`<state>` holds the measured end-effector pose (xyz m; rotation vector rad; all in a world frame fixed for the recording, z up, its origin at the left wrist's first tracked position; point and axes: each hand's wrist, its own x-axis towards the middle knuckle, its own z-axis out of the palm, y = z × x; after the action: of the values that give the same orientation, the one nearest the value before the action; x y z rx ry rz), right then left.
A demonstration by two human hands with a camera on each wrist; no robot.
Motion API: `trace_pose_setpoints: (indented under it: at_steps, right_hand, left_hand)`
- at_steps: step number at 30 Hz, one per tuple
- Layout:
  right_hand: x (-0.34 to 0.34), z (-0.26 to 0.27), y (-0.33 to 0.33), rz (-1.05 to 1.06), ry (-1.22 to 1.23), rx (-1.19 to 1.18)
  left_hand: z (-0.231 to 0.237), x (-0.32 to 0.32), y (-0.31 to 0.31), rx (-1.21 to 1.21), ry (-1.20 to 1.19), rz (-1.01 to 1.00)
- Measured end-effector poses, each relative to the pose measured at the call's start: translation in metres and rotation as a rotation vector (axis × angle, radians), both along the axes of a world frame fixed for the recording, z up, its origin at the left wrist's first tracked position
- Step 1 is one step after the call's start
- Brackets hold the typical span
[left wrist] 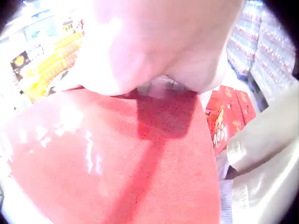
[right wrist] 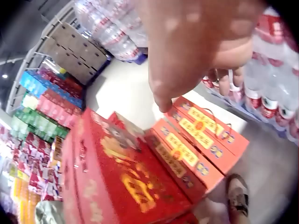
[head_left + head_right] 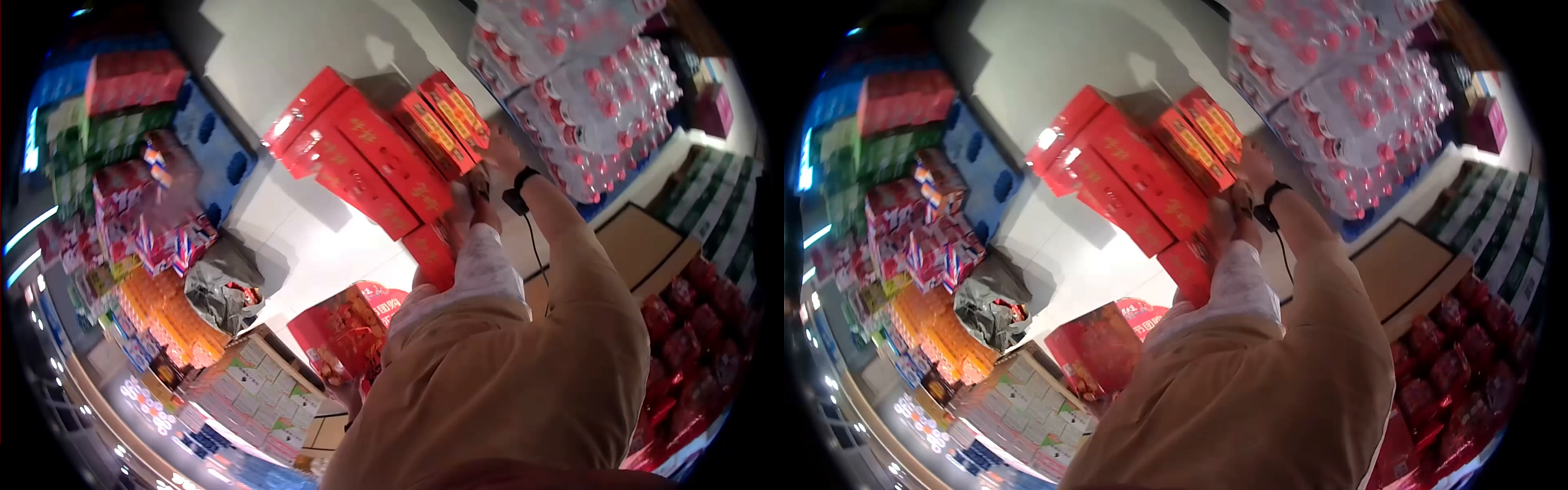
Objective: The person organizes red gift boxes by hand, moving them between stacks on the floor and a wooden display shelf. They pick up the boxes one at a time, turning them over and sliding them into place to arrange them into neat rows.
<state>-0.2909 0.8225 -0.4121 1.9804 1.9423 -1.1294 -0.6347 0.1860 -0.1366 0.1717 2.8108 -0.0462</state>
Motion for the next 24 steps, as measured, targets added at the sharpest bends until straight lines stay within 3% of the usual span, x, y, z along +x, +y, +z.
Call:
trace_pose_setpoints:
  at_steps: [3, 6, 7, 11, 16, 18, 19, 24]
  right_hand:
    - [0.027, -0.083, -0.008, 0.01, -0.108, -0.065]
    - [0.028, -0.141, -0.009, -0.023, -0.119, -0.064]
    - [0.025, -0.16, -0.007, -0.018, -0.122, -0.042]
    - [0.007, -0.229, -0.007, 0.037, -0.156, -0.034]
    - [-0.012, -0.272, 0.006, 0.052, -0.261, -0.094]
    - [-0.013, -0.294, 0.0, 0.054, -0.29, -0.082]
    - [-0.012, -0.296, 0.0, 0.077, -0.309, -0.075]
    - [0.008, -0.292, 0.012, 0.098, -0.322, -0.095]
  left_hand:
    - [0.011, 0.008, 0.006, -0.208, -0.069, 0.1]
    - [0.019, 0.017, 0.018, -0.133, -0.148, 0.01]
    - [0.015, 0.014, -0.001, -0.011, -0.196, 0.029]
    - [0.025, 0.031, 0.035, 0.168, -0.311, 0.12]
    - [0.017, 0.038, 0.054, 0.07, -0.36, -0.094]
    - [0.009, 0.05, 0.076, 0.109, -0.347, -0.005]
    - [0.003, 0.053, 0.089, 0.138, -0.34, 0.036]
    - [-0.003, 0.028, 0.093, -0.011, -0.363, -0.129]
